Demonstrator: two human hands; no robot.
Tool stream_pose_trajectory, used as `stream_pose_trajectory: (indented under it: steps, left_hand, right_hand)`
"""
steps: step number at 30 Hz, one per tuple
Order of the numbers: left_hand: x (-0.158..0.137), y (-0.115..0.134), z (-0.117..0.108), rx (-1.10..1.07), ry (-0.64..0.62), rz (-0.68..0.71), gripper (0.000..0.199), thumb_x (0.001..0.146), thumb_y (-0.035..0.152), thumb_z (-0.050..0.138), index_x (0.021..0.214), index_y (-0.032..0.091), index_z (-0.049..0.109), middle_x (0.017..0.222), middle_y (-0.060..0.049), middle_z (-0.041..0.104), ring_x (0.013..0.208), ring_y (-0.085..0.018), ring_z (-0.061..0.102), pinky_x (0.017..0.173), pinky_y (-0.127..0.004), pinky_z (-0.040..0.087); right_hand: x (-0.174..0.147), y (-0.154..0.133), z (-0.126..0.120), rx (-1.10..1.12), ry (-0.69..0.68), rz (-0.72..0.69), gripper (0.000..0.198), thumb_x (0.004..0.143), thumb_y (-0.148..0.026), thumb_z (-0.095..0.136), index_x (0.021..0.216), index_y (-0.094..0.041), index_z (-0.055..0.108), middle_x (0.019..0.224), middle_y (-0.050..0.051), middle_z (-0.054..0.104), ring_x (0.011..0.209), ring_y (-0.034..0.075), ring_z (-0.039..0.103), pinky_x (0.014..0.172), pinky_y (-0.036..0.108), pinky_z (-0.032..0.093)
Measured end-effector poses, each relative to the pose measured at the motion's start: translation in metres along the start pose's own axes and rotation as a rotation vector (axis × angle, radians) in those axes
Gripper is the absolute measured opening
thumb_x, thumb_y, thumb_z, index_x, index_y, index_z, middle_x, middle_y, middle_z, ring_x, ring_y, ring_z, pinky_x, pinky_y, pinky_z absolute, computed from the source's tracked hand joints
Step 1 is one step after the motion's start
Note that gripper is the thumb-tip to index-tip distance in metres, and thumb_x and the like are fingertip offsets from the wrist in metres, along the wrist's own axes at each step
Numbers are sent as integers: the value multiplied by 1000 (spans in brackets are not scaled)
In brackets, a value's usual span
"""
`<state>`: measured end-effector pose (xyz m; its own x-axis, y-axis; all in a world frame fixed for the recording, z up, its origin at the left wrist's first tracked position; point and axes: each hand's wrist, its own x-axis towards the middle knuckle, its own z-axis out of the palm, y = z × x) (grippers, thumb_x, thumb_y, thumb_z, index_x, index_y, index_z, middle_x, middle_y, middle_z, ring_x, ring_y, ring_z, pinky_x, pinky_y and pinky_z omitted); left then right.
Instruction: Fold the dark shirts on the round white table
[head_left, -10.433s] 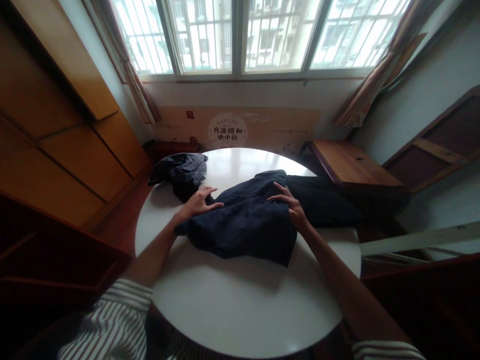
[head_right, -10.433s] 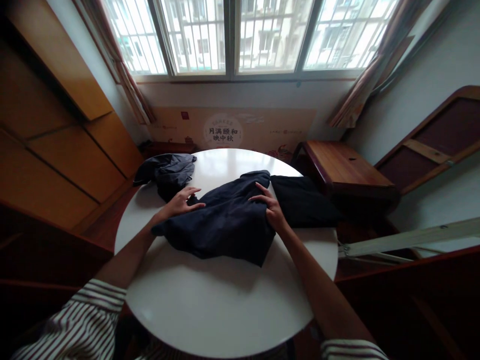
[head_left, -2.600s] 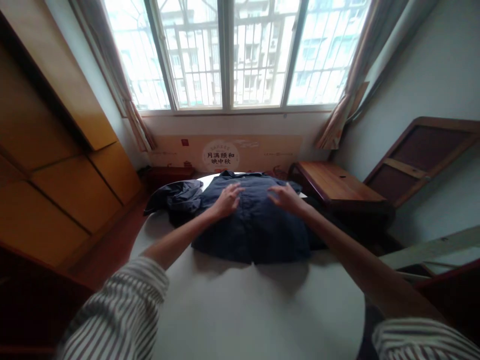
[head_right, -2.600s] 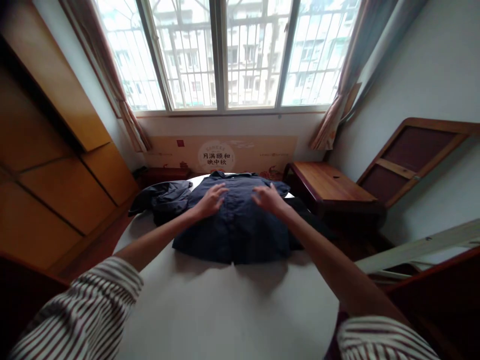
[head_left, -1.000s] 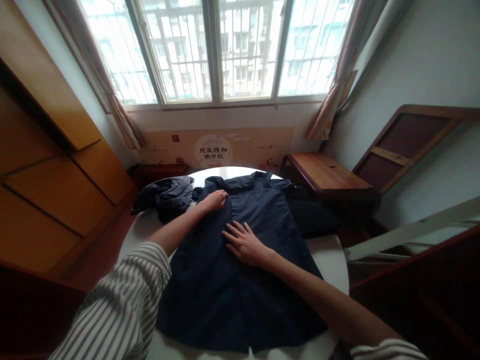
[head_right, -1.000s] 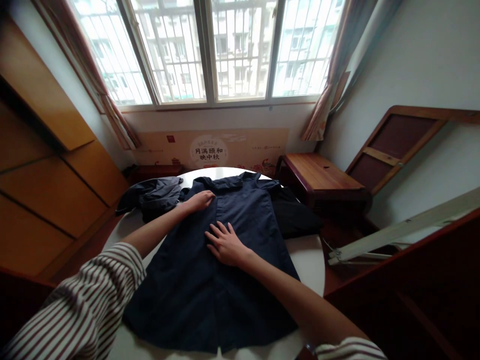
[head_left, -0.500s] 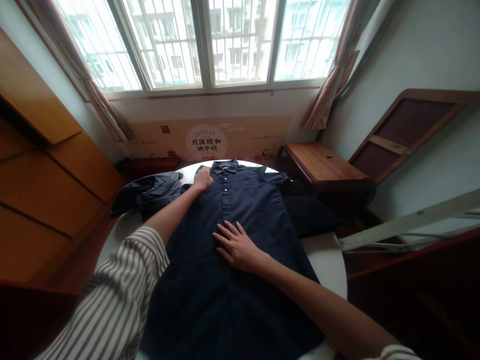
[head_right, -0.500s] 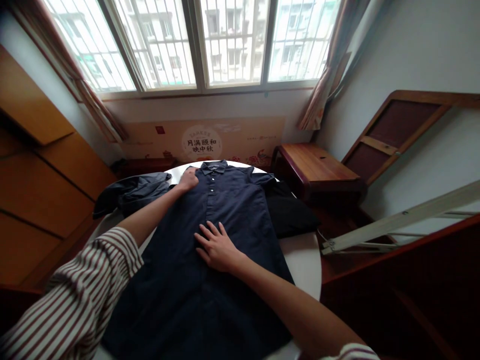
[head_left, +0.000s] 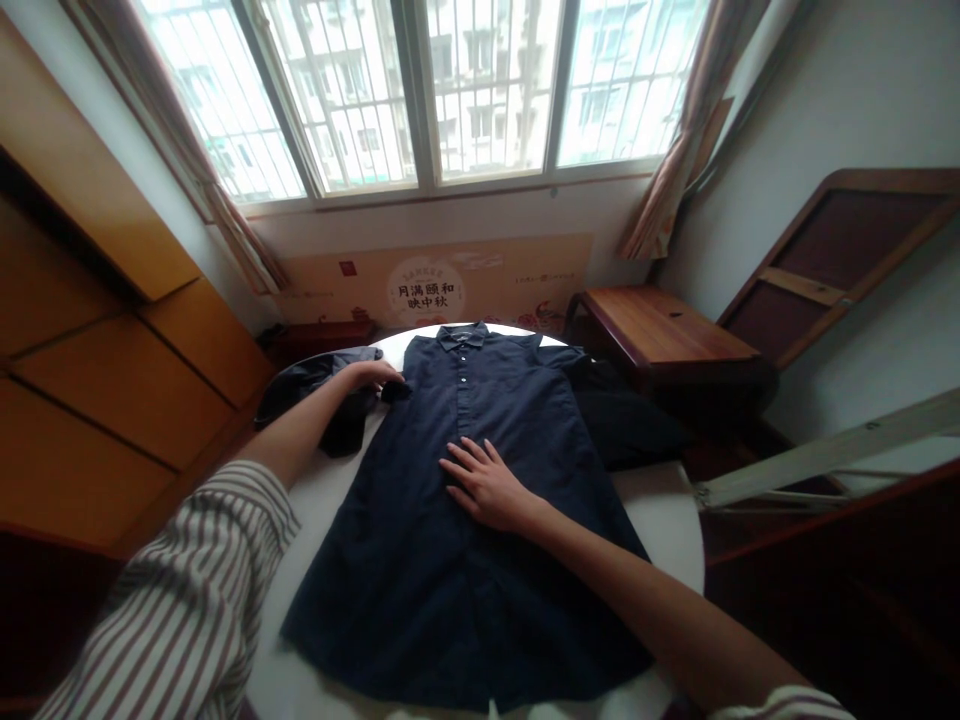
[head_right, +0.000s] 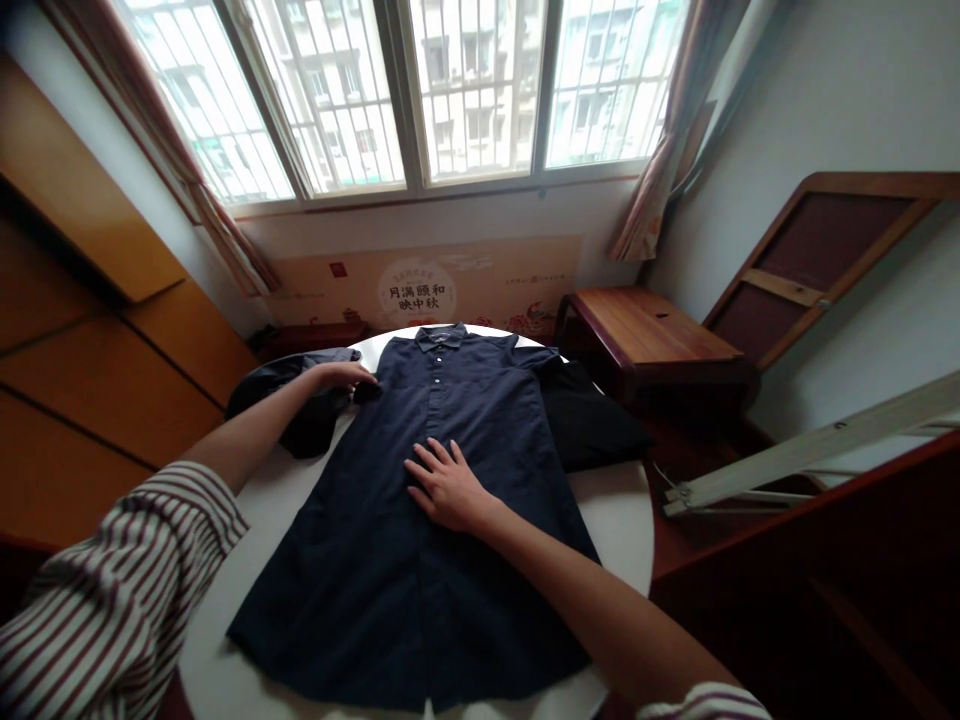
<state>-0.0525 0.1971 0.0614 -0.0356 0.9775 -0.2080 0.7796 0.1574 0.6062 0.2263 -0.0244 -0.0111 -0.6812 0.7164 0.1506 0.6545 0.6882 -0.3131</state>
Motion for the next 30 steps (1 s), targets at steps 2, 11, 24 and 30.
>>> stream_pose_trajectory:
  steps: [2, 11, 24, 30]
  left_hand:
    - [-6, 2, -2, -33, -65, -17, 30, 53, 29, 86, 72, 14, 68, 70, -8, 71, 67, -24, 68, 59, -29, 53]
    - [-23, -8, -46, -132, 544, -74, 40, 78, 23, 68, 114, 16, 53, 111, -13, 64, 107, -25, 61, 91, -35, 51]
    - [-48, -39, -64, 244, 559, 23, 60, 74, 14, 64, 130, 17, 44, 105, -12, 68, 106, -28, 65, 94, -35, 48]
    - [-49, -50, -67, 368, 536, -60, 44, 82, 19, 56, 125, 10, 56, 120, -23, 63, 115, -35, 61, 97, -42, 46]
  right_hand:
    - [0, 1, 0, -3, 7, -1, 53, 101, -44, 39, 148, -21, 45, 158, 12, 33, 148, 32, 21, 117, 61, 16]
    - [0, -1, -3, -14, 4, 6, 52, 101, -44, 39, 146, -19, 47, 157, 11, 36, 147, 33, 24, 117, 59, 18]
    - [-41, -68, -15, 115, -200, -207, 99, 76, -80, 56, 156, -28, 27, 163, 20, 7, 148, 46, 1, 108, 75, -1]
    - [-81, -128, 10, 73, -129, -364, 90, 87, -68, 52, 154, -11, 31, 157, 30, 21, 147, 44, 15, 113, 65, 21]
